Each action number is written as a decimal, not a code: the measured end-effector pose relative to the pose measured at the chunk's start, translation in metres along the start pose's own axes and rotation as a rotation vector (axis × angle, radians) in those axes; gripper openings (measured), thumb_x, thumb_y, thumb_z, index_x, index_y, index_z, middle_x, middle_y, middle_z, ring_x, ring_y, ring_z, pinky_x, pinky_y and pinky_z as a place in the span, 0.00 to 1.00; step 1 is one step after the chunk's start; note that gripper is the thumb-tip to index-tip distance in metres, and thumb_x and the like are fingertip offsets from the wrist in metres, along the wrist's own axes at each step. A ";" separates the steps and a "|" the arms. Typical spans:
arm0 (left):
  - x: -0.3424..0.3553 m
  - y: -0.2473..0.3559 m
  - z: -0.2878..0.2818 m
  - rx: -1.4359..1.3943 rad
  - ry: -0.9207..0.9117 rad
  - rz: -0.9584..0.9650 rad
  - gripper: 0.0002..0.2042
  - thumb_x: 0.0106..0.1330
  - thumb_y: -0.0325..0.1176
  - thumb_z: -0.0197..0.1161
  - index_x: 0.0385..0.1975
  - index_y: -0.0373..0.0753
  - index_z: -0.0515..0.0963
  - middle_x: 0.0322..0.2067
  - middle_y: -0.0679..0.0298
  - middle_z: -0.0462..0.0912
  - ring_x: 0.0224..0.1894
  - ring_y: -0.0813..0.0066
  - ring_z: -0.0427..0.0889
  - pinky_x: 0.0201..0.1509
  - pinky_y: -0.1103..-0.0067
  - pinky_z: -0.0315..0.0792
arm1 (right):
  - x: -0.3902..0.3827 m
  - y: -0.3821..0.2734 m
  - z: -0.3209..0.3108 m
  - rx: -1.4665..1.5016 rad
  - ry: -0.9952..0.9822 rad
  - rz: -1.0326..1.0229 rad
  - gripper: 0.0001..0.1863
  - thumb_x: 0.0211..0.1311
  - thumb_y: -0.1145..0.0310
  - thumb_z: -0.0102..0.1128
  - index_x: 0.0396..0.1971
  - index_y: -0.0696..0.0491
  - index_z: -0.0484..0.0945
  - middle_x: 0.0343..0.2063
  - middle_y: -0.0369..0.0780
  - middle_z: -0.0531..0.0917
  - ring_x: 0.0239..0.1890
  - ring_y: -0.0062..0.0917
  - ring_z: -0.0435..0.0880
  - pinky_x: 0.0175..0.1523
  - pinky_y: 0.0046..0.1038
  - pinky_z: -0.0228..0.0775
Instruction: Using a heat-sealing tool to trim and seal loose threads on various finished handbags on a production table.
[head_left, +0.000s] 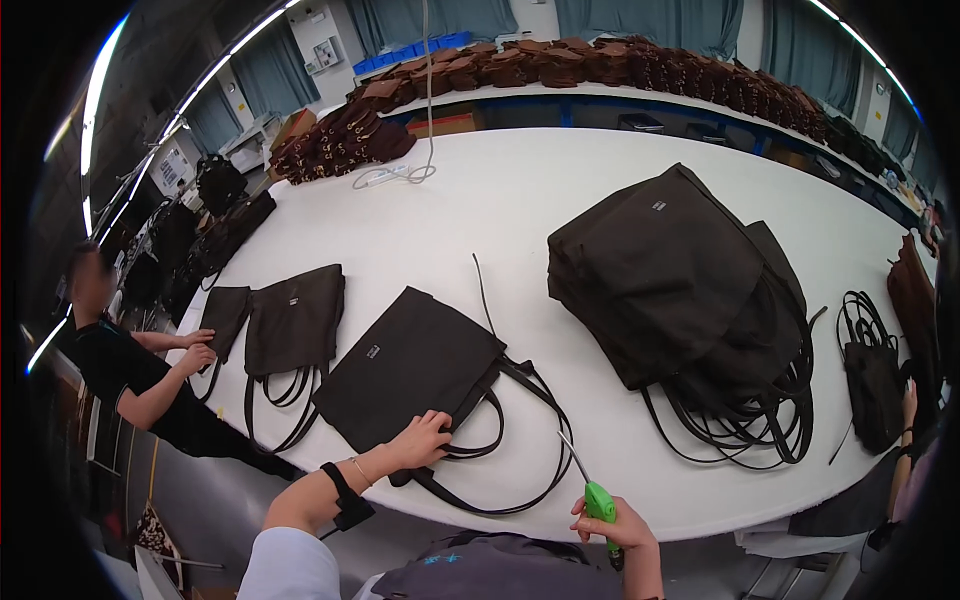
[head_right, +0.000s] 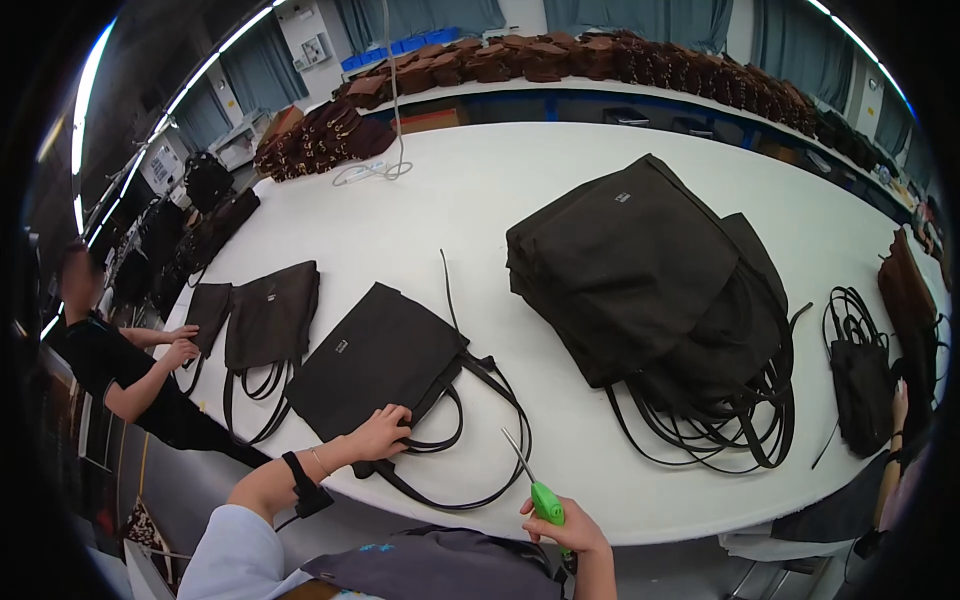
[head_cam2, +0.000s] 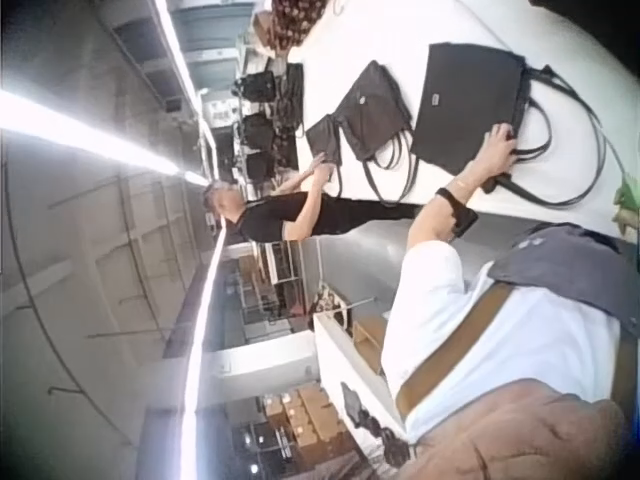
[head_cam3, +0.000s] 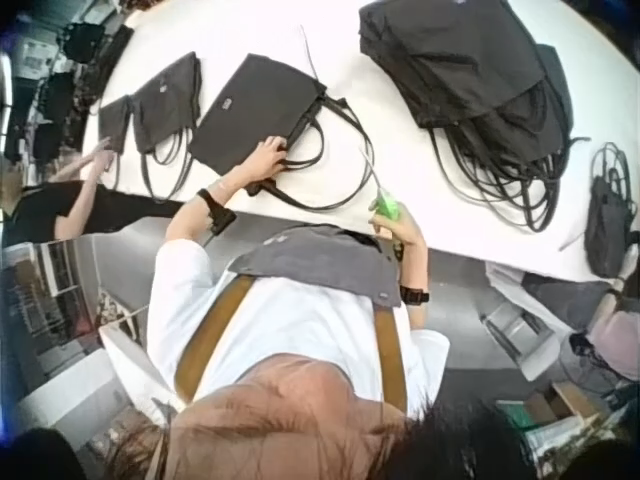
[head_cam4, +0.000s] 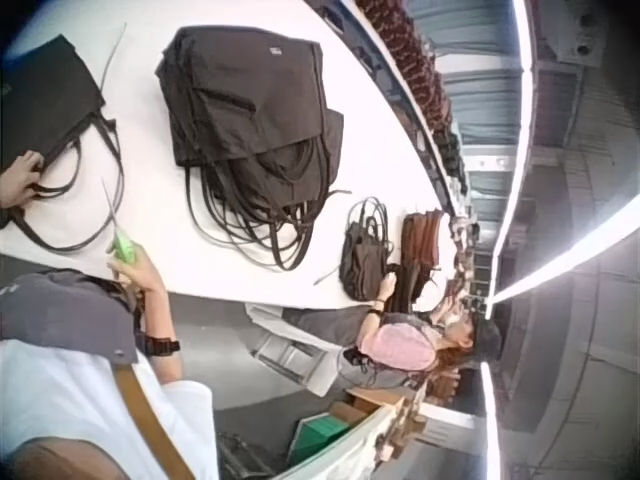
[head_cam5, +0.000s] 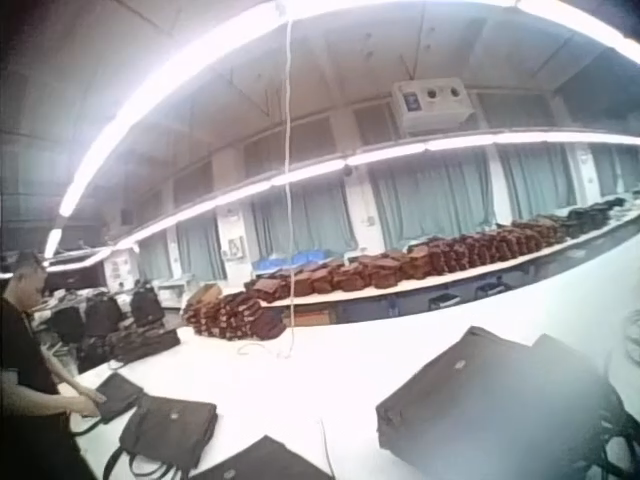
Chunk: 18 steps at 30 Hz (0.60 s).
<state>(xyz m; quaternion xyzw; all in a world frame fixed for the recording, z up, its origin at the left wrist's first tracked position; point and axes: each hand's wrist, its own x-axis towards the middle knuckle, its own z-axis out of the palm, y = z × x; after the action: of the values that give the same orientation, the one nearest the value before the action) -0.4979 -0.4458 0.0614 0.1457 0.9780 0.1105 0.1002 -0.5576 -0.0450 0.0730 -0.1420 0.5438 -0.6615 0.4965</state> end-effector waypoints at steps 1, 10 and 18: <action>-0.002 -0.005 -0.002 -0.005 0.000 -0.012 0.11 0.47 0.30 0.65 0.31 0.37 0.75 0.43 0.57 0.66 0.48 0.57 0.65 0.45 0.66 0.65 | 0.008 -0.002 0.002 -0.002 -0.009 0.008 0.14 0.53 0.67 0.63 0.36 0.59 0.72 0.19 0.36 0.77 0.23 0.19 0.77 0.32 0.21 0.66; -0.019 -0.051 -0.070 -0.092 0.862 -0.470 0.05 0.44 0.19 0.58 0.20 0.31 0.69 0.21 0.53 0.69 0.26 0.51 0.72 0.30 0.68 0.66 | 0.062 -0.018 0.049 -0.136 -0.095 0.081 0.15 0.56 0.61 0.61 0.33 0.57 0.71 0.17 0.35 0.74 0.20 0.18 0.73 0.28 0.21 0.66; -0.018 -0.020 -0.120 -0.063 1.021 -0.300 0.12 0.43 0.14 0.55 0.16 0.33 0.57 0.22 0.58 0.68 0.20 0.67 0.66 0.24 0.79 0.61 | 0.078 -0.032 0.080 -0.512 -0.227 0.061 0.19 0.55 0.55 0.58 0.29 0.58 0.70 0.15 0.37 0.74 0.16 0.21 0.72 0.24 0.26 0.65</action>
<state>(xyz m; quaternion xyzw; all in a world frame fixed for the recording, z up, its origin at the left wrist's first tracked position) -0.5136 -0.4920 0.1738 -0.0713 0.9086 0.1810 -0.3697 -0.5519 -0.1568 0.1028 -0.3196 0.6381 -0.4671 0.5221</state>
